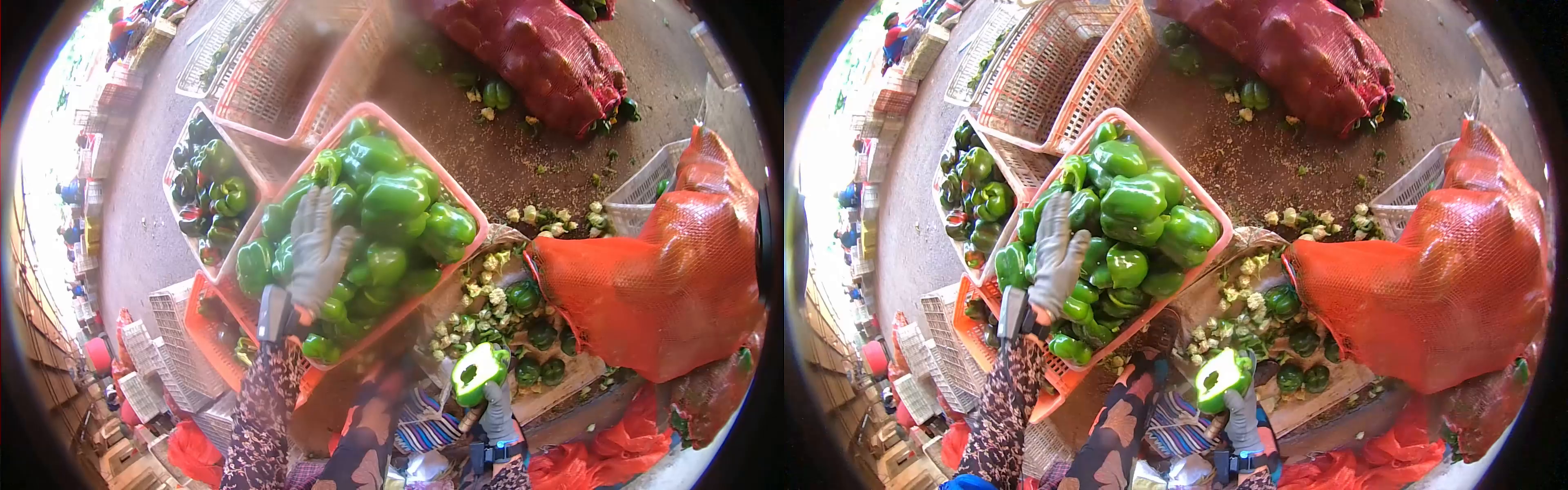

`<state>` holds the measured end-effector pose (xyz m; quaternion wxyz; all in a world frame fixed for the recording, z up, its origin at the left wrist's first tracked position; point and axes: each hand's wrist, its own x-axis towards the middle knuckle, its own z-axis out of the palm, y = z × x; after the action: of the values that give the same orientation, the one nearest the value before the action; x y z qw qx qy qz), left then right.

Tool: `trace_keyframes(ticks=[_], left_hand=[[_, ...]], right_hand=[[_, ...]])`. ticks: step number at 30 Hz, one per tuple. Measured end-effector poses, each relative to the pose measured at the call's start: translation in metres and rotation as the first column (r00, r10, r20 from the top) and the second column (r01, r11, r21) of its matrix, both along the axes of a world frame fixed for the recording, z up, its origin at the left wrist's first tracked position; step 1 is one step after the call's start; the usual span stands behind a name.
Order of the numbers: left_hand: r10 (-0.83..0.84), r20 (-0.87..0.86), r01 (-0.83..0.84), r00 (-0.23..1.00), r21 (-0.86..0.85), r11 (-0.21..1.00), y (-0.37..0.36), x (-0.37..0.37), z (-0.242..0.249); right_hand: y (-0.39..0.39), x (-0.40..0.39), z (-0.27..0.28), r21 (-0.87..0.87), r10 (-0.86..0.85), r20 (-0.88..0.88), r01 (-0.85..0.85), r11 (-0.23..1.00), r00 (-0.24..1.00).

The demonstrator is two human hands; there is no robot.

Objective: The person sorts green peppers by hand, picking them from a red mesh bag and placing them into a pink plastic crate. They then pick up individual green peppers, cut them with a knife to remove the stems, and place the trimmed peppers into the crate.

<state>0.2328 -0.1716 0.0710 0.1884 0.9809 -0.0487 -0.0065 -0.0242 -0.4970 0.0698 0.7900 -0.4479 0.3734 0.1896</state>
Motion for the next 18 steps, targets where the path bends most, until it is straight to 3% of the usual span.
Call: trace_keyframes(ticks=[1,3,5,6,7,8,9,10,11,12,13,14,15,16,18], left_hand=[[0.109,0.051,-0.102,0.993,-0.134,0.986,-0.009,-0.009,0.021],[0.282,-0.058,-0.282,0.958,-0.399,0.873,-0.024,-0.052,0.049],[0.014,-0.577,-0.411,0.817,-0.565,0.715,-0.038,-0.105,0.054],[-0.158,-0.794,-0.674,0.587,-0.588,0.448,-0.062,-0.113,0.074],[-0.406,-0.849,-0.882,0.338,-0.436,0.176,-0.086,-0.118,0.098],[-0.5,-0.781,-0.868,0.375,-0.486,0.107,-0.098,-0.131,0.112],[-0.586,-0.7,-0.852,0.408,-0.522,0.03,-0.106,-0.143,0.12],[-0.622,-0.7,-0.884,0.351,-0.466,0.024,-0.107,-0.15,0.116],[-0.626,-0.699,-0.891,0.346,-0.454,0.015,-0.107,-0.156,0.111],[-0.534,-0.739,-0.865,0.41,-0.501,0.03,-0.107,-0.161,0.105],[-0.441,-0.772,-0.845,0.458,-0.532,0.052,-0.111,-0.17,0.102],[-0.41,-0.824,-0.91,0.391,-0.412,-0.041,-0.12,-0.153,0.124],[-0.413,-0.823,-0.918,0.39,-0.311,-0.247,-0.125,-0.163,0.112],[-0.338,-0.837,-0.902,0.431,-0.386,-0.194,-0.132,-0.17,0.108],[-0.27,-0.838,-0.88,0.475,-0.459,-0.122,-0.148,-0.177,0.103]], right_hand=[[0.003,0.01,0.02,-0.019,-0.01,0.036,0.01,1.0,0.999],[0.007,0.023,0.047,0.02,-0.031,0.083,0.029,0.999,0.996],[0.005,0.035,0.072,0.063,-0.058,0.127,0.05,0.997,0.99],[0.0,0.042,0.082,0.177,0.063,0.092,-0.079,0.981,0.994],[-0.006,0.05,0.09,0.291,0.188,0.073,-0.201,0.935,0.979],[-0.013,0.057,0.095,0.3,0.369,-0.009,-0.349,0.888,0.93],[-0.012,0.077,0.108,0.107,0.605,-0.011,-0.601,0.792,0.796],[-0.01,0.082,0.111,-0.038,0.63,0.078,-0.629,0.777,0.773],[-0.009,0.084,0.114,-0.181,0.659,0.158,-0.635,0.751,0.735],[-0.001,0.091,0.122,-0.569,0.731,0.103,-0.563,0.599,0.674],[0.005,0.098,0.134,-0.733,0.707,0.031,-0.464,0.497,0.707],[0.008,0.093,0.134,-0.798,0.661,-0.037,-0.42,0.432,0.75],[0.005,0.085,0.132,-0.858,0.607,-0.095,-0.374,0.352,0.789],[-0.003,0.083,0.136,-0.824,0.647,-0.039,-0.391,0.411,0.762],[0.002,0.064,0.131,-0.438,0.378,-0.079,-0.373,0.818,0.922]])
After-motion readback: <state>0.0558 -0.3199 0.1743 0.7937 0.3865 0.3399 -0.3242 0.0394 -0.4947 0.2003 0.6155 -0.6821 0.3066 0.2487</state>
